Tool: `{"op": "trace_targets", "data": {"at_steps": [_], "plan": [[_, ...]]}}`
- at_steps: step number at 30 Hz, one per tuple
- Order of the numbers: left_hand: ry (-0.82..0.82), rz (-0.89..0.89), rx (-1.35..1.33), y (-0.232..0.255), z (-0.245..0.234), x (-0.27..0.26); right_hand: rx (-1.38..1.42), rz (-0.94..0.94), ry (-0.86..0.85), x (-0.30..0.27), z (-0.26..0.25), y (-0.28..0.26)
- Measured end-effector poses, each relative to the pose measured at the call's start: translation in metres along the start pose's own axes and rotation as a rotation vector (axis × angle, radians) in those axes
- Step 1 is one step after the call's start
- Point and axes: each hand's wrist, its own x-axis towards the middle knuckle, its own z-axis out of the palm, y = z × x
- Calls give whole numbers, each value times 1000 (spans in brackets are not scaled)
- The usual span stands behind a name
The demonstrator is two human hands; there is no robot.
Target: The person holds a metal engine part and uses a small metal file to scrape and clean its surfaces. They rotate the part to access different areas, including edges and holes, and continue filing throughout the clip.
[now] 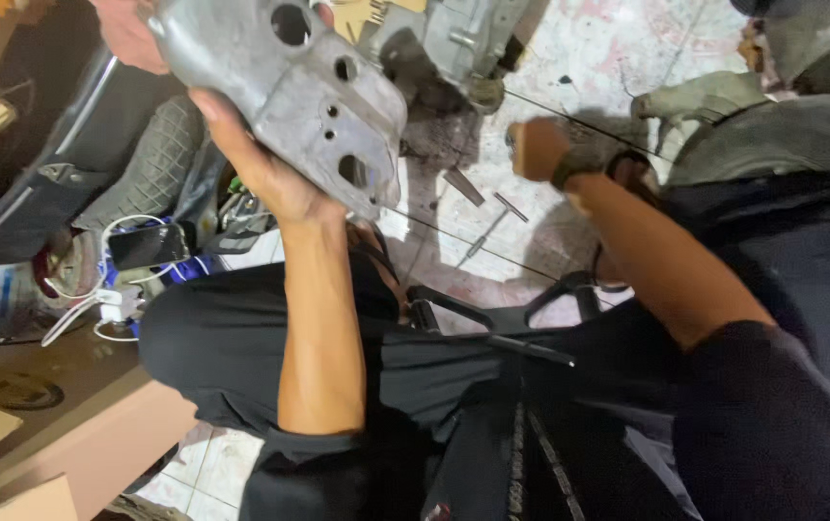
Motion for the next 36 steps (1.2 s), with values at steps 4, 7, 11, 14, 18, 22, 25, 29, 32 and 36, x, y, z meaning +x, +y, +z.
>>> {"op": "trace_targets", "data": {"at_steps": [4,7,11,14,18,22,25,29,32,36], "plan": [[-111,98,48,5,-20,-1,-130,37,-225,1,39,4],[151,45,-1,11,-18,-1,-119,57,-247,2,59,2],[-23,-24,-66,10,-35,-3,-147,259,-394,-4,68,-1],[-10,-31,-119,8,-32,-1,-291,110,-113,-6,83,3],[62,0,-70,7,-25,0,-280,18,-97,7,91,-23],[122,30,27,11,-18,-1,-218,-13,26,17,102,-38],[181,106,16,15,-25,0,-190,48,126,26,109,-46],[-5,59,-49,14,-48,-2,9,86,56,20,112,-48],[-88,-49,-40,10,-53,-9,98,-156,126,19,85,-42],[-239,-204,-16,-6,-48,-16,324,-361,117,25,6,-24]]}}
